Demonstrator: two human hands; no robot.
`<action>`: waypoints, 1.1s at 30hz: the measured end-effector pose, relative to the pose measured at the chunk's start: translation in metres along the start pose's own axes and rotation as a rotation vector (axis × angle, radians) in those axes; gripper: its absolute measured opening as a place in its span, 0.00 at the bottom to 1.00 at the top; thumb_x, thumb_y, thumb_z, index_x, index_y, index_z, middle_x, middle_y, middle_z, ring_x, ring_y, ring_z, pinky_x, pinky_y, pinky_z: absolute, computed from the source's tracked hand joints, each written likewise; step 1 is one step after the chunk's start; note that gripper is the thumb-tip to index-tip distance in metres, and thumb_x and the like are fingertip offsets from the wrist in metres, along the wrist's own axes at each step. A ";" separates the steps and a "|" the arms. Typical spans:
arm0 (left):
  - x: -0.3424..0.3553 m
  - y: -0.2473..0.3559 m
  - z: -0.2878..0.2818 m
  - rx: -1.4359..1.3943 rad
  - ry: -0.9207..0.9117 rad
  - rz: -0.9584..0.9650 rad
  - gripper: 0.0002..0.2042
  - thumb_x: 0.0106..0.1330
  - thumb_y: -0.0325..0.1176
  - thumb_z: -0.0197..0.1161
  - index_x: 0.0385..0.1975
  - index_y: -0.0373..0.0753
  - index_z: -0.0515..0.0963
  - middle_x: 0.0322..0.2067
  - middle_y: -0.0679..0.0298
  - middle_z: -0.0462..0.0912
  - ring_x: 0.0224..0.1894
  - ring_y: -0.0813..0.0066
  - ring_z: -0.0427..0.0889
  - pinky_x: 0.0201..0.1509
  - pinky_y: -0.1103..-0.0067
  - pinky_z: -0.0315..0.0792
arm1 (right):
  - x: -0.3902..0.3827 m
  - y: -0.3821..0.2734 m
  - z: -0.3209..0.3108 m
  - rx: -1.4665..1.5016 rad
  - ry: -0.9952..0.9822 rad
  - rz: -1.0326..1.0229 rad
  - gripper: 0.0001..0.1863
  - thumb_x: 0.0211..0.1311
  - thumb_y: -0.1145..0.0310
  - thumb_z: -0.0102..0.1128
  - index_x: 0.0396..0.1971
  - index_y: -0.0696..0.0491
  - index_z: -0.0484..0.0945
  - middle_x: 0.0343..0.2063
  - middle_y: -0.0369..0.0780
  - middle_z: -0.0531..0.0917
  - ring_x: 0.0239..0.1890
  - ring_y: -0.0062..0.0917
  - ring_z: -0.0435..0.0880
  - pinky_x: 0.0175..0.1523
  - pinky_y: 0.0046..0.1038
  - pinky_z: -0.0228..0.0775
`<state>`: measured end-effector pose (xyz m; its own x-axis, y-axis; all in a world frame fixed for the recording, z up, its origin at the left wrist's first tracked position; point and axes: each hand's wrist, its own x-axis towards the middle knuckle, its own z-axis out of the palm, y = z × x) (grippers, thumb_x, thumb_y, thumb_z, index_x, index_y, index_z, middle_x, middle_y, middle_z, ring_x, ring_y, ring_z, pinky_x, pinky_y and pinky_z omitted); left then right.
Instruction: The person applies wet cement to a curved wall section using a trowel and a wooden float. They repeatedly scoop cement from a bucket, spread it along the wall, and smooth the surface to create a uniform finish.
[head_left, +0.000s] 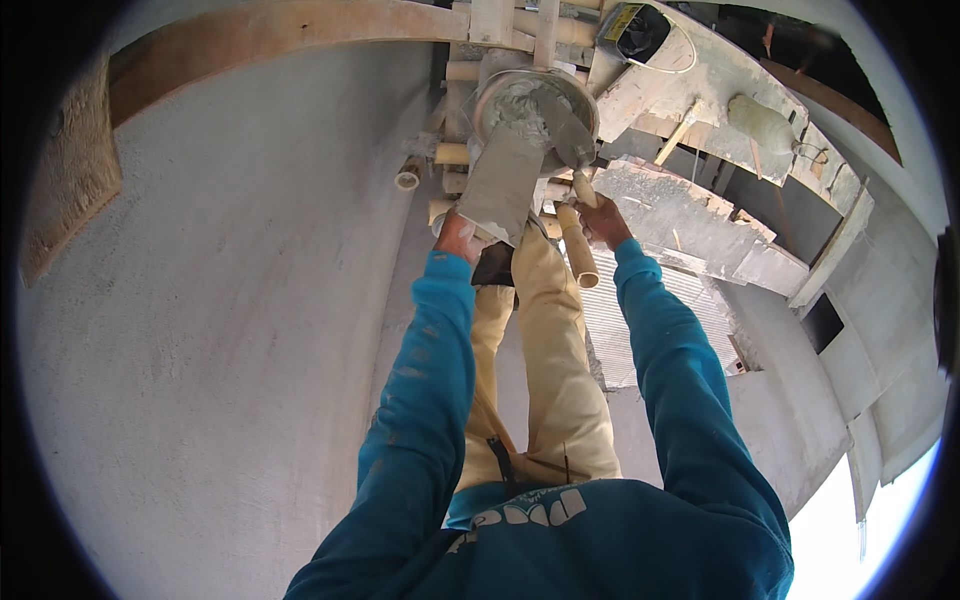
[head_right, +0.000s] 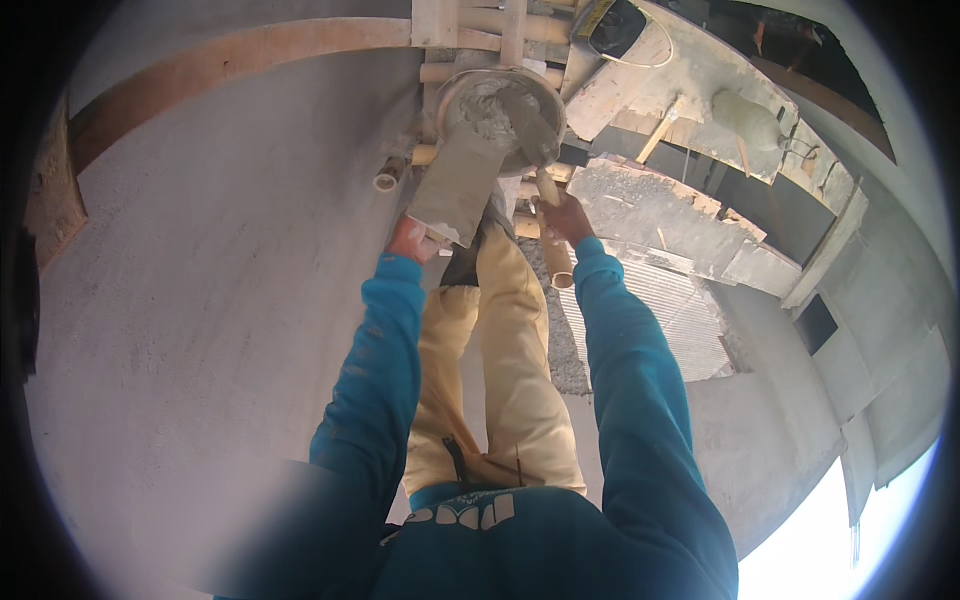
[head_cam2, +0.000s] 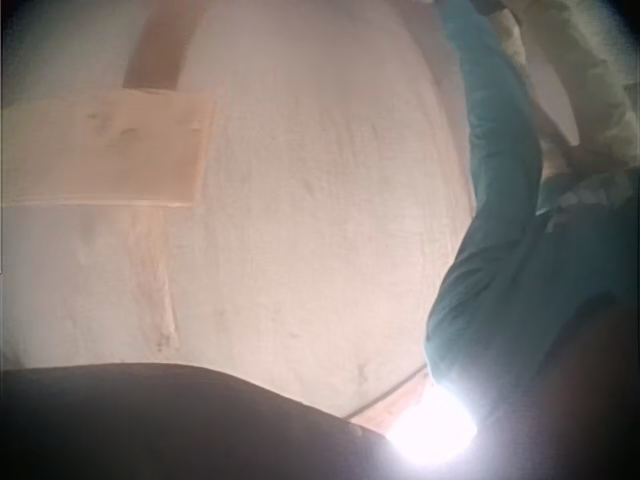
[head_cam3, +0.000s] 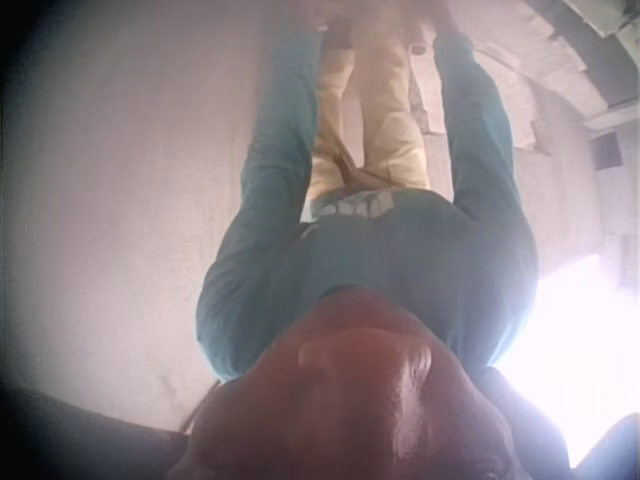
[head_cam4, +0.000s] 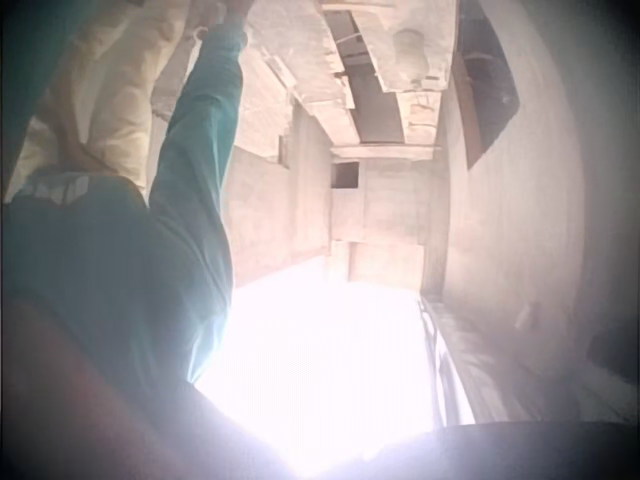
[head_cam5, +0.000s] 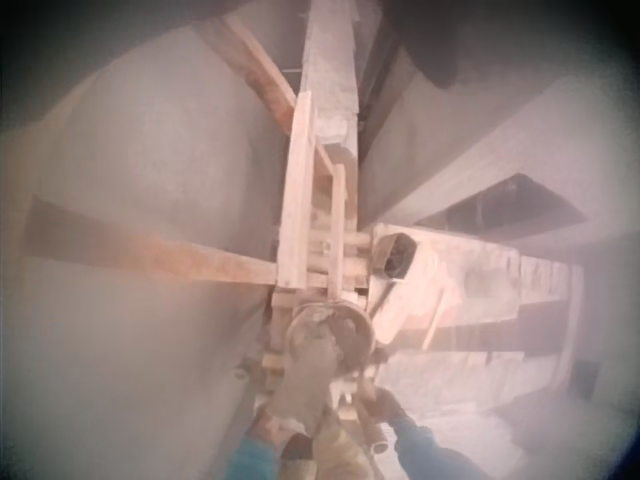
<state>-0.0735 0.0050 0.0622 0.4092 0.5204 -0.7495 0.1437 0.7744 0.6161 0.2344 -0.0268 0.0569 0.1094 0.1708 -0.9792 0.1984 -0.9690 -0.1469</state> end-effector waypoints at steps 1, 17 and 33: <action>0.001 0.001 -0.005 0.124 0.003 0.034 0.27 0.60 0.29 0.66 0.61 0.39 0.68 0.59 0.58 0.75 0.59 0.63 0.76 0.61 0.71 0.71 | -0.007 0.003 0.001 0.261 -0.092 -0.018 0.17 0.64 0.52 0.60 0.39 0.53 0.77 0.20 0.34 0.76 0.16 0.19 0.73 0.20 0.26 0.68; 0.025 0.037 -0.002 0.340 -0.087 -0.029 0.25 0.64 0.34 0.64 0.61 0.41 0.67 0.58 0.60 0.74 0.61 0.59 0.72 0.60 0.60 0.71 | -0.180 0.110 0.021 -0.553 0.467 -0.430 0.19 0.64 0.53 0.62 0.39 0.55 0.72 0.21 0.44 0.78 0.23 0.38 0.82 0.25 0.37 0.72; 0.010 0.050 0.036 -0.865 0.186 -0.517 0.20 0.75 0.42 0.49 0.63 0.44 0.67 0.61 0.62 0.72 0.63 0.60 0.69 0.63 0.56 0.65 | -0.053 0.036 0.037 -0.620 0.464 -0.408 0.20 0.60 0.55 0.64 0.41 0.52 0.68 0.34 0.51 0.83 0.38 0.52 0.82 0.40 0.47 0.73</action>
<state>-0.0300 0.0361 0.0948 0.3249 0.0398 -0.9449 -0.4661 0.8761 -0.1234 0.1993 -0.0772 0.0982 0.2731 0.6691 -0.6912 0.7874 -0.5682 -0.2389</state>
